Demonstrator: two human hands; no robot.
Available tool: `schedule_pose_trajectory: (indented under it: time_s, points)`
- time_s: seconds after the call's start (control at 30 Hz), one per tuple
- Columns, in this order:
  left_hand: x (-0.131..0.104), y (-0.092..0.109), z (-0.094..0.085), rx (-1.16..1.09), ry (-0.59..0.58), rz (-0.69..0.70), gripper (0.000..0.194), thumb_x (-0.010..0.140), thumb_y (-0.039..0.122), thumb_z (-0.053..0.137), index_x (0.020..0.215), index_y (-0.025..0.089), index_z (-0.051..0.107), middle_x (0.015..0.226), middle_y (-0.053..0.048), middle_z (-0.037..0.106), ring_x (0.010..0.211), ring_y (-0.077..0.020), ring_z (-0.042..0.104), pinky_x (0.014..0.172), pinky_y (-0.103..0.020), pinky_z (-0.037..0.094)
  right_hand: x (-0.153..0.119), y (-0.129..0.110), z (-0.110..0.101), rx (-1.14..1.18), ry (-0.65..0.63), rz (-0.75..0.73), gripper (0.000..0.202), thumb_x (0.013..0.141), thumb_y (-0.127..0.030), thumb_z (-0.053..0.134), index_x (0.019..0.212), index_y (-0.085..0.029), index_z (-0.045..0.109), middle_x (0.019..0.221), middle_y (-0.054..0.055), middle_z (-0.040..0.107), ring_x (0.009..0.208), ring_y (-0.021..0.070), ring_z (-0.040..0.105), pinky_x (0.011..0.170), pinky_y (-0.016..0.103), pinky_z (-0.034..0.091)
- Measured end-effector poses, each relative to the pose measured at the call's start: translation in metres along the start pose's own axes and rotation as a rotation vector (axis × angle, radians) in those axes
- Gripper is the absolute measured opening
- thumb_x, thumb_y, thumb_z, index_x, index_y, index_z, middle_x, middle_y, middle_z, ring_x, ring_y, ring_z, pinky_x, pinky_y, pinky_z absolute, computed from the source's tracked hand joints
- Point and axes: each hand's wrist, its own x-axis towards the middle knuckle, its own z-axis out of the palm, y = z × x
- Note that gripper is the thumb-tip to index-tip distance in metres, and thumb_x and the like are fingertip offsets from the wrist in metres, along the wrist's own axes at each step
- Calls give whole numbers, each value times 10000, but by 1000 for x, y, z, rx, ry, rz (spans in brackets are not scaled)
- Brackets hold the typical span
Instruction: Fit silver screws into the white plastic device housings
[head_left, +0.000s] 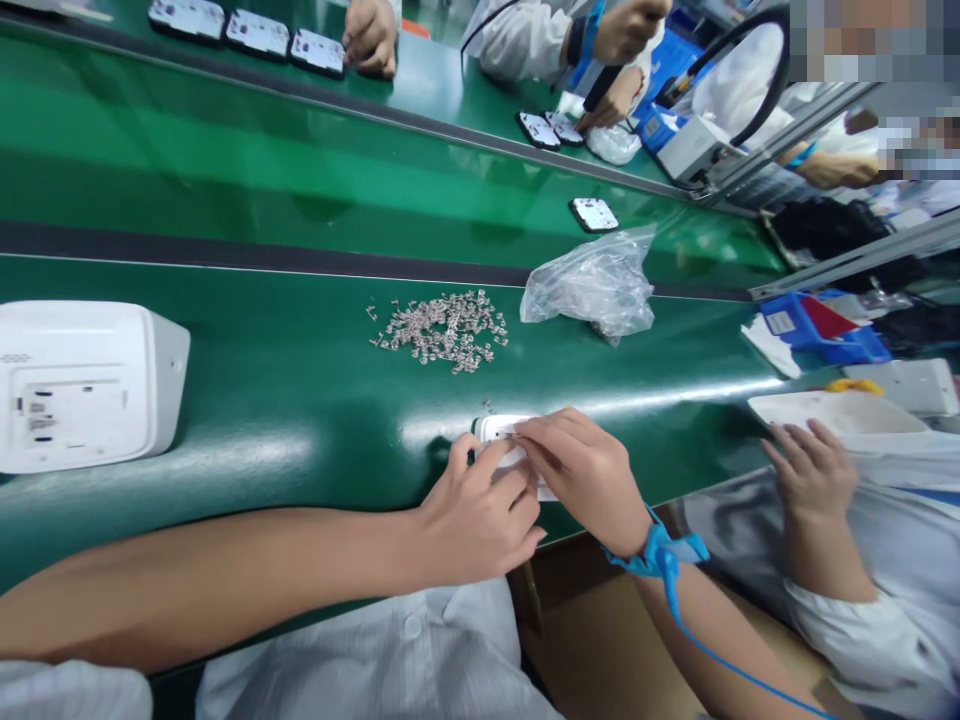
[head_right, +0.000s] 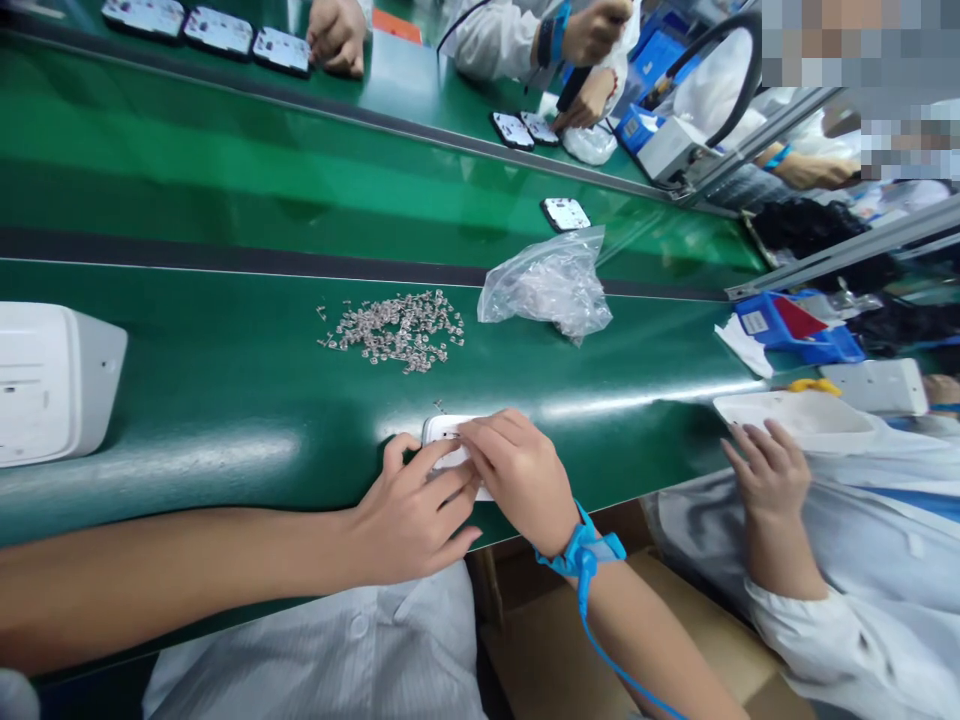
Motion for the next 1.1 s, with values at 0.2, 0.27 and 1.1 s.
schedule_pose_trajectory:
  time_s: [0.2, 0.27, 1.1]
  points:
    - [2, 0, -1, 25, 4, 21, 276, 988, 355, 524, 969, 149, 706, 1043, -84, 693, 1156, -342, 561, 840, -484, 314, -20, -6, 2, 28, 38, -60, 299, 975, -41, 592, 1227, -181, 671, 1084, 74, 724, 1035, 251, 629, 894, 408, 580]
    - [2, 0, -2, 36, 9, 26, 262, 979, 355, 542, 960, 151, 707, 1053, -84, 691, 1162, -346, 560, 833, -476, 315, -25, -4, 5, 33, 73, -63, 362, 965, -24, 592, 1281, -189, 655, 1137, 77, 719, 1078, 255, 633, 934, 426, 579]
    - [2, 1, -1, 60, -32, 21, 247, 960, 363, 553, 1006, 172, 703, 1093, -88, 683, 1289, -387, 477, 844, -488, 322, -25, -4, 4, -68, 28, -143, 474, 958, -1, 514, 1397, -171, 574, 1162, 117, 712, 1108, 291, 644, 947, 490, 608]
